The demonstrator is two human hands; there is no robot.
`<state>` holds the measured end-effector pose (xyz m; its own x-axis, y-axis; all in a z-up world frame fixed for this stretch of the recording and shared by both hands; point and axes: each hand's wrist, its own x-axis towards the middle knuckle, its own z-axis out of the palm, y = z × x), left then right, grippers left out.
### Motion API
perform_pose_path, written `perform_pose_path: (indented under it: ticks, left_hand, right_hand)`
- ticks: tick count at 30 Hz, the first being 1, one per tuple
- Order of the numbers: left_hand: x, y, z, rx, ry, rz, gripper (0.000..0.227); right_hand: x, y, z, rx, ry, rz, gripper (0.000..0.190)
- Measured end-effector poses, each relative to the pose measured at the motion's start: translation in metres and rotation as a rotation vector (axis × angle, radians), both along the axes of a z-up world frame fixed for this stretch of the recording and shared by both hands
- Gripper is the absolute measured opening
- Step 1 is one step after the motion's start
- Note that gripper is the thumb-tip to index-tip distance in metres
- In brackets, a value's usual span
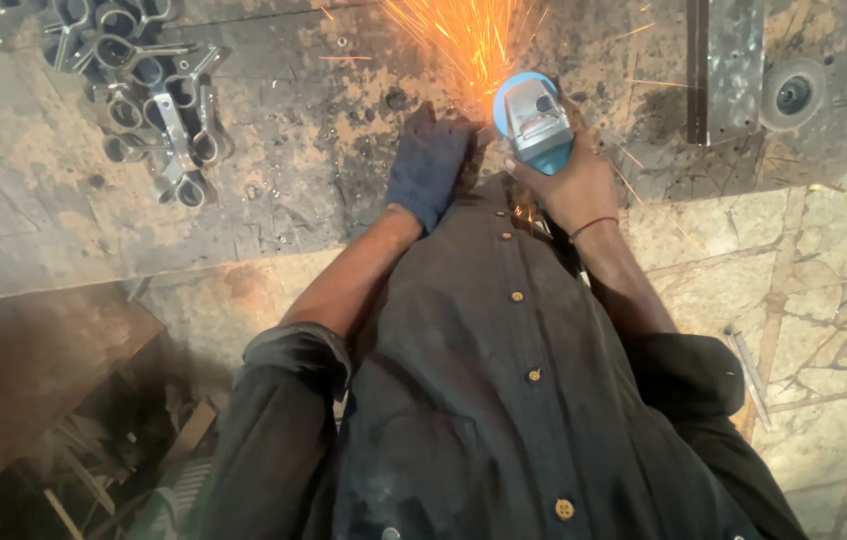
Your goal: Using a handheld angle grinder to smooth or polish small metal ring-shaped parts on a workbench.
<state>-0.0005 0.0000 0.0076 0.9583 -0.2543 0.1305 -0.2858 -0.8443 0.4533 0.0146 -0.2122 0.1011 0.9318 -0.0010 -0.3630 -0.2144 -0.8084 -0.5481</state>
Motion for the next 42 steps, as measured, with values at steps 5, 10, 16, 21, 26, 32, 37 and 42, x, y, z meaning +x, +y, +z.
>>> perform_pose_path:
  ticks: [5,10,16,21,26,32,37,42]
  left_hand:
    - [0.008,0.002,0.021,-0.111,0.071,-0.048,0.013]
    - [0.0,0.004,0.001,-0.196,-0.073,-0.042,0.026]
    - [0.003,0.0,-0.002,-0.068,-0.011,-0.024,0.03]
    - [0.002,-0.001,-0.009,-0.132,0.047,-0.034,0.033]
    - [0.001,0.0,-0.005,-0.085,0.043,-0.033,0.03]
    - [0.0,0.0,-0.011,-0.097,0.059,-0.029,0.027]
    - [0.003,0.0,-0.004,-0.095,0.045,-0.019,0.029]
    - [-0.001,-0.001,-0.01,-0.101,0.02,-0.014,0.023]
  right_hand:
    - [0.0,-0.003,-0.005,-0.075,-0.012,0.029,0.09]
    - [-0.006,-0.011,-0.019,-0.02,-0.039,0.073,0.088]
    - [-0.006,-0.006,-0.002,-0.039,0.009,0.027,0.1]
    - [-0.01,-0.021,-0.027,-0.13,0.05,0.031,0.091]
    - [-0.007,-0.011,-0.007,-0.033,0.025,0.036,0.098]
    - [-0.007,-0.019,-0.016,-0.038,0.052,0.04,0.095]
    - [-0.005,-0.02,-0.019,0.094,-0.003,0.054,0.097]
    - [-0.002,-0.014,-0.018,0.036,0.057,0.021,0.092]
